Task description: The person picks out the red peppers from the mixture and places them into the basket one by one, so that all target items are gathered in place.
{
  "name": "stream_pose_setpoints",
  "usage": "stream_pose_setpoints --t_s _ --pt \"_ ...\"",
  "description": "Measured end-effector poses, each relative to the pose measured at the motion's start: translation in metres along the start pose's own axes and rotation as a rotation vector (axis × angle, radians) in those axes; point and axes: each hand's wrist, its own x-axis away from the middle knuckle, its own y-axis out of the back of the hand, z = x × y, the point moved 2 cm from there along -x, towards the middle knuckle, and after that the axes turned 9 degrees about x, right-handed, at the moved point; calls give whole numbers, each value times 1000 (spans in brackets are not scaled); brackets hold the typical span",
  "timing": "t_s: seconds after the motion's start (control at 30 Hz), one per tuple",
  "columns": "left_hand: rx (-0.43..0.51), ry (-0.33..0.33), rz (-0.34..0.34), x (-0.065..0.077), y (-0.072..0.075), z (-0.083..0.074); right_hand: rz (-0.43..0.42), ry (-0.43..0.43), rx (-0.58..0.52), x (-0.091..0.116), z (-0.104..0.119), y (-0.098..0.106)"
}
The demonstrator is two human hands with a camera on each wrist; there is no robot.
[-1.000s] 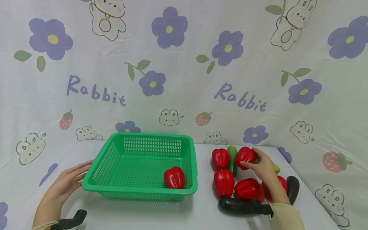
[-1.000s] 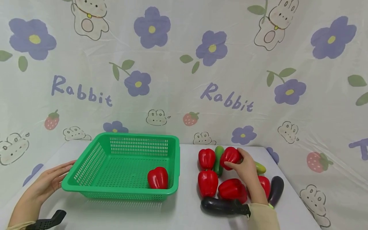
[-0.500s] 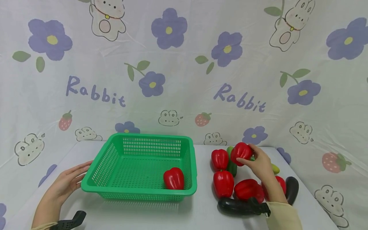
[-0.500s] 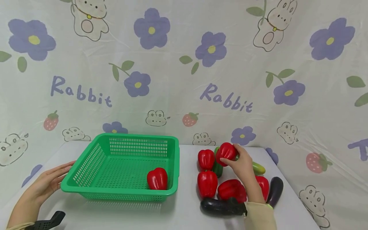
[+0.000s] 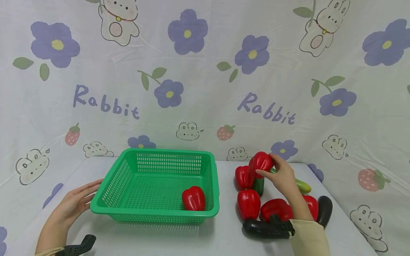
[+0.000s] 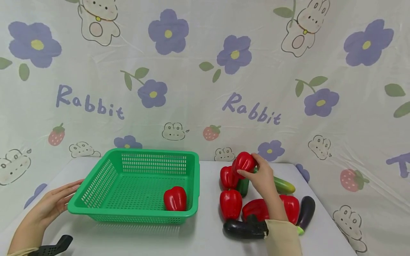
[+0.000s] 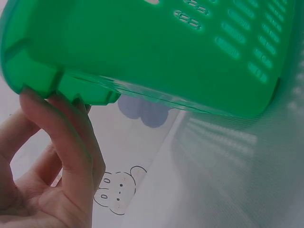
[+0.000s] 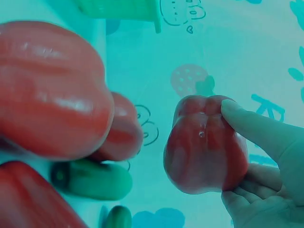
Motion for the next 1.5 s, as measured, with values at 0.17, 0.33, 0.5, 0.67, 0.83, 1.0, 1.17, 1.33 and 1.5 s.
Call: stream_pose_setpoints --t_s 0.17,0.33,0.5,0.67,0.83,1.0,1.17,1.33,1.5 --pt "2 -11 10 0 -1 1 -7 44 -9 0 8 -3" --pt "7 -10 14 0 -1 1 -7 71 -28 0 15 -7" --pt "24 1 6 0 0 0 -9 94 -44 -2 22 -13" --pt "29 -3 12 0 1 1 0 99 -67 -4 30 -17" --pt "25 -5 8 -1 1 1 7 106 -79 -5 41 -21" --pt "18 -3 1 -2 1 0 1 122 -80 -7 51 -27" --pt "17 -6 7 -2 1 0 6 134 -88 -8 60 -34" --pt "16 -10 13 -3 1 1 8 158 -95 -9 69 -40" --pt "9 8 -4 -3 1 1 17 179 -103 -10 78 -44"
